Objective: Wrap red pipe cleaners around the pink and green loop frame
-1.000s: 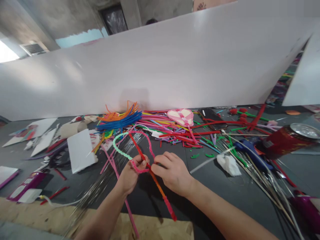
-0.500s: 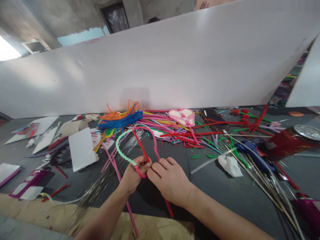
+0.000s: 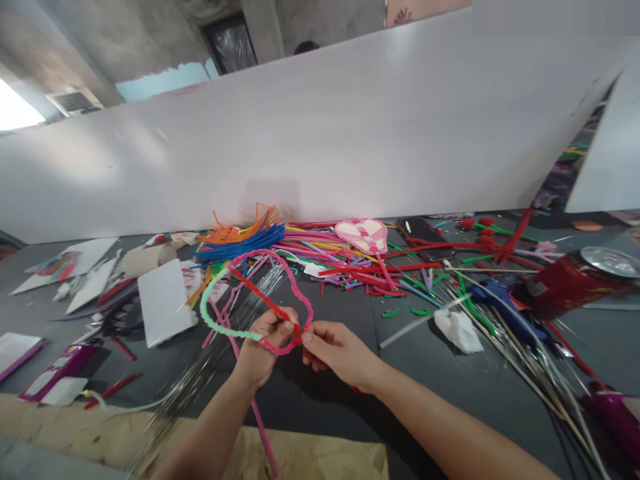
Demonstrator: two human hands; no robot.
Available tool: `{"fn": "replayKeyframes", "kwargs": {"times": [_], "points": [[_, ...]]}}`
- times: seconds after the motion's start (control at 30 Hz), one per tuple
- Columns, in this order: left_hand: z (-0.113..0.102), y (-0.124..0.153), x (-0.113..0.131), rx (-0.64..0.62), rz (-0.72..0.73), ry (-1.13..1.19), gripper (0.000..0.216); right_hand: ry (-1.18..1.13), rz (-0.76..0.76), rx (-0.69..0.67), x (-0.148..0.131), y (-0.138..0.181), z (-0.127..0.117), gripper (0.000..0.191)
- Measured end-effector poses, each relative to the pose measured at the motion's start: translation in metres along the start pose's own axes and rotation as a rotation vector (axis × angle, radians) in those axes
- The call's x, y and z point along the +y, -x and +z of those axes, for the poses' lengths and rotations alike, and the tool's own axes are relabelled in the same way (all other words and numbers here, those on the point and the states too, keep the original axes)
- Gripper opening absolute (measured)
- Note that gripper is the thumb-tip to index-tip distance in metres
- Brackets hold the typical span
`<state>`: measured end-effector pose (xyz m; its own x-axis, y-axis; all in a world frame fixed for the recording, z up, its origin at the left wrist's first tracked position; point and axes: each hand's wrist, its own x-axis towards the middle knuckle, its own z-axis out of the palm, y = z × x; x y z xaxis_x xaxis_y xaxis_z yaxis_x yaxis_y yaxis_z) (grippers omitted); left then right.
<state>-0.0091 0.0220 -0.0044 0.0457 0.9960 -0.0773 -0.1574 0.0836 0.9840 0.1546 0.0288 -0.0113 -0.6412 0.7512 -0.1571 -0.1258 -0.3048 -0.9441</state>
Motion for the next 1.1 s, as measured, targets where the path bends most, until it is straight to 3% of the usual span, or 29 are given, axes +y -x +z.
{"fn": "replayKeyframes", "kwargs": {"times": [0.2, 0.43, 0.57, 0.8, 1.1], "points": [[-0.001, 0.000, 0.004, -0.040, -0.082, -0.071, 0.026, 0.026, -0.041, 0.129, 0.005, -0.001, 0.005, 0.038], [-0.006, -0.003, 0.007, -0.201, -0.215, -0.086, 0.031, 0.292, -0.185, 0.264, 0.005, 0.000, 0.004, 0.027], [-0.008, -0.004, 0.007, -0.207, -0.296, -0.093, 0.029, 0.246, -0.114, 0.246, 0.004, 0.000, 0.005, 0.022], [-0.009, -0.001, 0.007, -0.261, -0.374, -0.059, 0.023, -0.092, 0.048, 0.143, 0.003, -0.001, -0.001, 0.030], [-0.004, 0.000, 0.000, -0.233, -0.418, -0.033, 0.015, 0.177, 0.057, 0.088, -0.005, 0.000, -0.005, 0.023]]}}
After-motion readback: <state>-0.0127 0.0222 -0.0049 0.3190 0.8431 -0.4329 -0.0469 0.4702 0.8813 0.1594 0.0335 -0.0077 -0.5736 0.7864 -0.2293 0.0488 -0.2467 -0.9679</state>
